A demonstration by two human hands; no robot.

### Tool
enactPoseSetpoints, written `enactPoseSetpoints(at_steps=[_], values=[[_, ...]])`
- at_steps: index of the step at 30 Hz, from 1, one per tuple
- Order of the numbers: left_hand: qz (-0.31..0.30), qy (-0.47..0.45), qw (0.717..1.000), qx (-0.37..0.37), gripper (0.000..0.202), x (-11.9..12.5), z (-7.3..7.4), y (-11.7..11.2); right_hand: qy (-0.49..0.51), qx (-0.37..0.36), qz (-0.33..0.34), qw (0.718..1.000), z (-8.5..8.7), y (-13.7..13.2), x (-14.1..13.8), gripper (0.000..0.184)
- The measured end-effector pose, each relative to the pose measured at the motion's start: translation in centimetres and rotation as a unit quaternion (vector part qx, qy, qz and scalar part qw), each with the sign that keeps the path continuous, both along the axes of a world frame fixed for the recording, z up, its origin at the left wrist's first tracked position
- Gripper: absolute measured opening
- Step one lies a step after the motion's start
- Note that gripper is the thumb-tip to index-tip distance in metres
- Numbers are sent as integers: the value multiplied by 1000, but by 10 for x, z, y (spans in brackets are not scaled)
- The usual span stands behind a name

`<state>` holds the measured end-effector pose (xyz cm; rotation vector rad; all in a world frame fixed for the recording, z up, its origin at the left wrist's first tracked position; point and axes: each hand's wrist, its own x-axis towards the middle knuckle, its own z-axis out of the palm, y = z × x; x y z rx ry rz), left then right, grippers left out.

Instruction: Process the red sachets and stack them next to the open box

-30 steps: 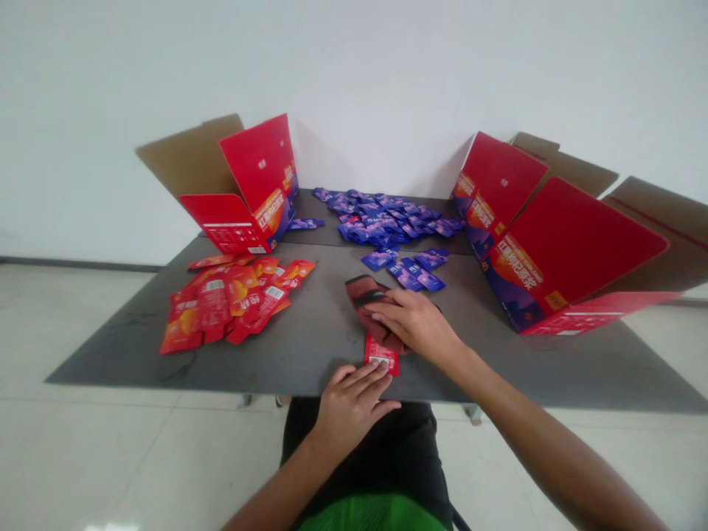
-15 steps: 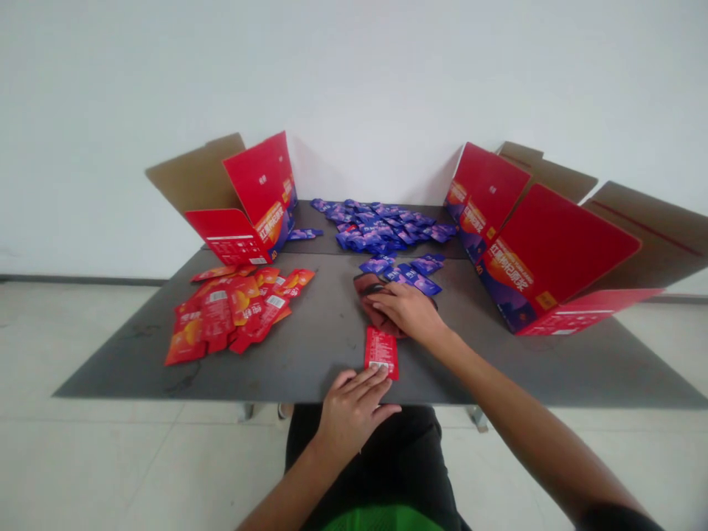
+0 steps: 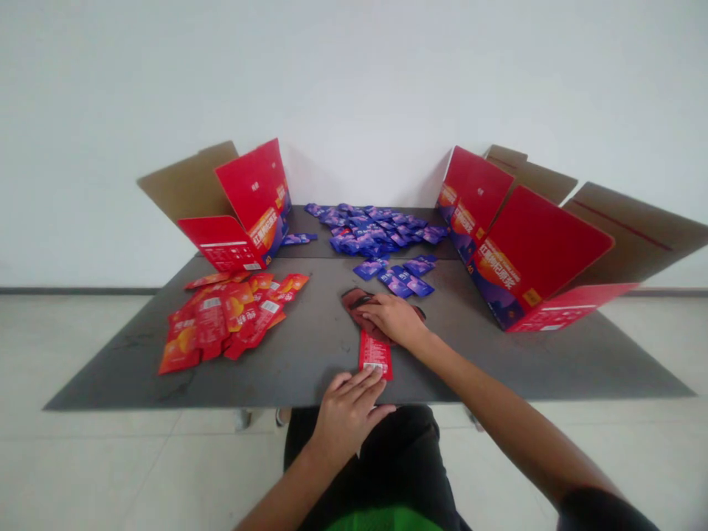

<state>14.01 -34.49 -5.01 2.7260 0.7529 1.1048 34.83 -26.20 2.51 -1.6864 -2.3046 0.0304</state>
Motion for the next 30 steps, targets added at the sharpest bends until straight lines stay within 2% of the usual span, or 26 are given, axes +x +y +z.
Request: enactPoseSetpoints(at_steps=[3, 6, 8, 11, 14, 16, 18, 21, 23, 25, 27, 30], values=[[-19, -4, 1000, -23, 37, -3, 13, 4, 11, 35, -24, 999, 15, -4, 3, 31], [-47, -1, 995, -84, 34, -3, 36, 17, 108, 101, -45, 988, 24, -43, 3, 37], [-25, 5, 993, -117, 33, 1, 49, 32, 202, 140, -62, 967, 23, -75, 6, 37], [71, 11, 993, -88, 32, 16, 56, 56, 275, 165, -109, 941, 8, -115, 19, 35], [158, 49, 985, -50, 40, 37, 49, 72, 300, 178, -168, 922, -17, -141, 33, 33], [178, 71, 978, -78, 47, 48, 41, 77, 311, 186, -195, 912, -31, -151, 40, 33], [170, 74, 974, -127, 45, 55, 35, 81, 320, 192, -208, 904, -41, -157, 44, 32], [147, 69, 970, -182, 41, 59, 31, 87, 331, 194, -214, 898, -47, -160, 43, 31], [128, 66, 967, -212, 49, 58, 32, 92, 333, 188, -217, 898, -48, -159, 41, 31], [102, 57, 963, -242, 63, 56, 36, 98, 332, 180, -218, 900, -49, -158, 40, 31], [75, 40, 960, -267, 66, 54, 44, 102, 330, 175, -215, 902, -49, -158, 40, 32], [27, 12, 955, -296, 45, 48, 64, 102, 327, 171, -210, 905, -50, -158, 41, 32]])
